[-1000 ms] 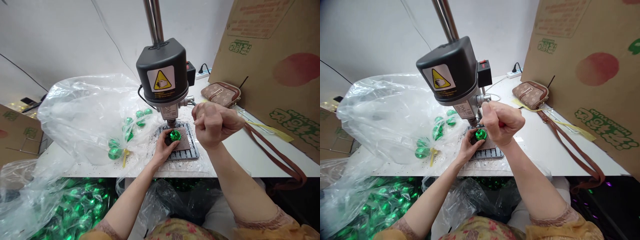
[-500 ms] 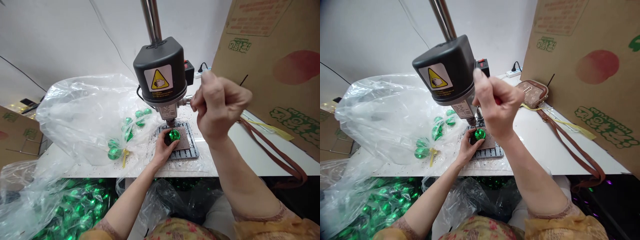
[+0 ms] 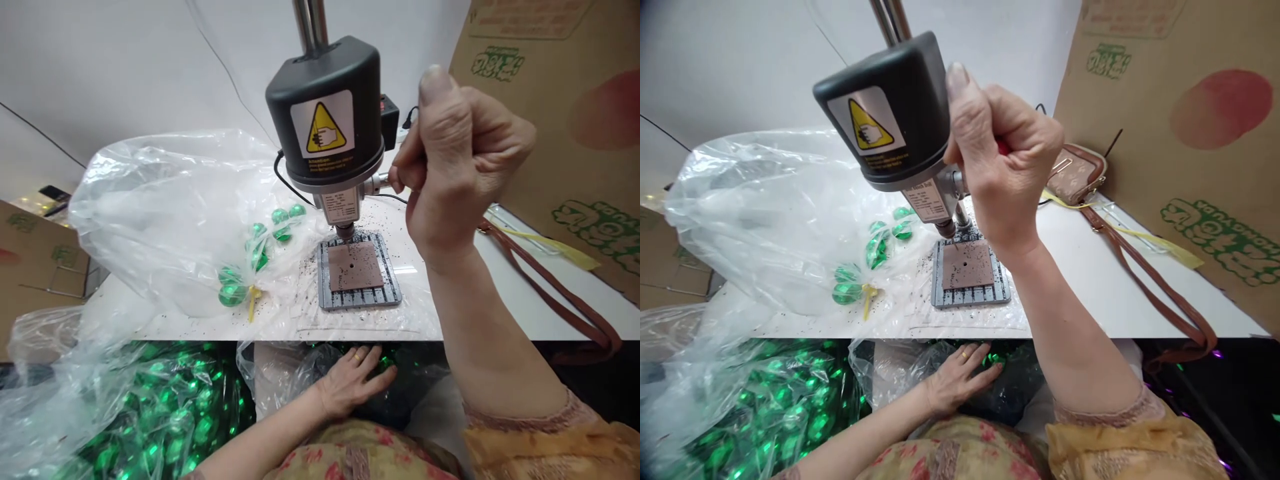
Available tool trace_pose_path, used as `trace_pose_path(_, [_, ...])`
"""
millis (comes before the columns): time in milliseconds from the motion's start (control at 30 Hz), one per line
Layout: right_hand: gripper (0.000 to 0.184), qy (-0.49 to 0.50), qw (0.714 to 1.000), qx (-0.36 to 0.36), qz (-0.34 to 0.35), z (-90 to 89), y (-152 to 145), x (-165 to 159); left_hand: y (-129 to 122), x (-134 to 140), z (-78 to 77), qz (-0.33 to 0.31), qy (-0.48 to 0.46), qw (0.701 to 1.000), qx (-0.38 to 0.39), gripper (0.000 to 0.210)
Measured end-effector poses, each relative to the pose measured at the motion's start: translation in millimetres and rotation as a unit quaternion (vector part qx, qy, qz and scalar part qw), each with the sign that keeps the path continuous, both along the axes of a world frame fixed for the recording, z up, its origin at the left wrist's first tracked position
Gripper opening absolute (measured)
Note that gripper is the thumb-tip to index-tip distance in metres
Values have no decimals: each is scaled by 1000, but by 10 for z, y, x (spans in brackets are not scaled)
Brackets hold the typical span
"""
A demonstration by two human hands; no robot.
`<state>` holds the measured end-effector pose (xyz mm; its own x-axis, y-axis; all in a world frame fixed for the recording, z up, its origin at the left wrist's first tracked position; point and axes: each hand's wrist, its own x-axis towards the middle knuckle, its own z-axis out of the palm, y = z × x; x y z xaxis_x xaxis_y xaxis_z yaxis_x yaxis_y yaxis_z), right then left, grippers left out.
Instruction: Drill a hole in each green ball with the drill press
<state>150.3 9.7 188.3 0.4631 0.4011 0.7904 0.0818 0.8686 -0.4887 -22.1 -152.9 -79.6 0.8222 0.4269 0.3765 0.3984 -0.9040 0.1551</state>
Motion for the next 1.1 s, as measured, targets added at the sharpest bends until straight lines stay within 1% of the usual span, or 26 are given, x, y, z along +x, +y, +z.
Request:
trace_pose_path(67, [43, 6, 1000, -3, 15, -5, -9, -1, 102, -45, 63, -17, -51, 998, 11, 40])
trace_pose_path(100, [43, 7, 1000, 1, 21, -7, -12, -1, 211, -82, 139, -12, -94, 995, 18, 35])
trace_pose_path(133, [43, 10, 1000, 5, 24, -8, -12, -2, 361, -129, 240, 15, -136, 990, 21, 28])
trace_pose_path(167, [44, 11, 1000, 10, 22, -9, -10, -4, 548, -187, 361, 66, -170, 983, 18, 23])
trace_pose_path(200, [44, 14, 1000, 12, 17, -8, -7, -5, 767, -254, 496, 145, -200, 969, 13, 21])
trace_pose_path(233, [45, 15, 1000, 13, 13, -8, -4, -7, 1010, -329, 636, 228, -211, 951, -2, 21])
trace_pose_path(300, [45, 20, 1000, 12, 16, -7, 2, -9, 1516, -480, 901, 365, -181, 913, -21, 25])
trace_pose_path(367, [45, 26, 999, 13, 28, -8, 2, -10, 1972, -609, 1103, 457, -81, 884, -44, 30])
trace_pose_path(400, [44, 29, 999, 13, 34, -10, 0, -11, 2160, -657, 1173, 493, -18, 867, -63, 33])
trace_pose_path(467, [43, 32, 999, 10, 41, -16, -9, -11, 2439, -719, 1251, 530, 69, 840, -92, 35])
trace_pose_path(500, [42, 31, 999, 10, 41, -18, -14, -11, 2534, -738, 1266, 537, 91, 833, -101, 35])
trace_pose_path(567, [43, 24, 999, 10, 36, -21, -23, -11, 2651, -761, 1270, 538, 101, 829, -112, 31])
trace_pose_path(633, [44, 15, 999, 10, 34, -22, -28, -10, 2693, -778, 1264, 535, 108, 829, -122, 27])
trace_pose_path(700, [44, 15, 999, 13, 41, -22, -26, -8, 2664, -795, 1268, 527, 110, 833, -130, 27])
trace_pose_path(767, [44, 20, 998, 23, 48, -23, -22, -7, 2562, -815, 1287, 518, 106, 839, -130, 31])
trace_pose_path(800, [43, 23, 998, 27, 50, -25, -21, -7, 2484, -827, 1302, 510, 87, 845, -135, 33])
trace_pose_path(833, [43, 24, 998, 27, 51, -27, -21, -8, 2390, -839, 1320, 496, 54, 853, -151, 34])
trace_pose_path(900, [43, 27, 998, 24, 53, -33, -21, -11, 2170, -856, 1361, 456, -55, 862, -216, 38])
trace_pose_path(933, [43, 29, 998, 24, 52, -37, -21, -13, 2053, -855, 1381, 429, -123, 857, -256, 42])
trace_pose_path(1000, [43, 29, 998, 23, 46, -44, -15, -16, 1831, -819, 1405, 379, -245, 836, -312, 50])
trace_pose_path(1067, [43, 28, 999, 28, 38, -51, 0, -16, 1651, -730, 1394, 333, -317, 825, -327, 55])
trace_pose_path(1100, [44, 27, 998, 34, 37, -54, 8, -15, 1582, -667, 1372, 309, -330, 829, -328, 56])
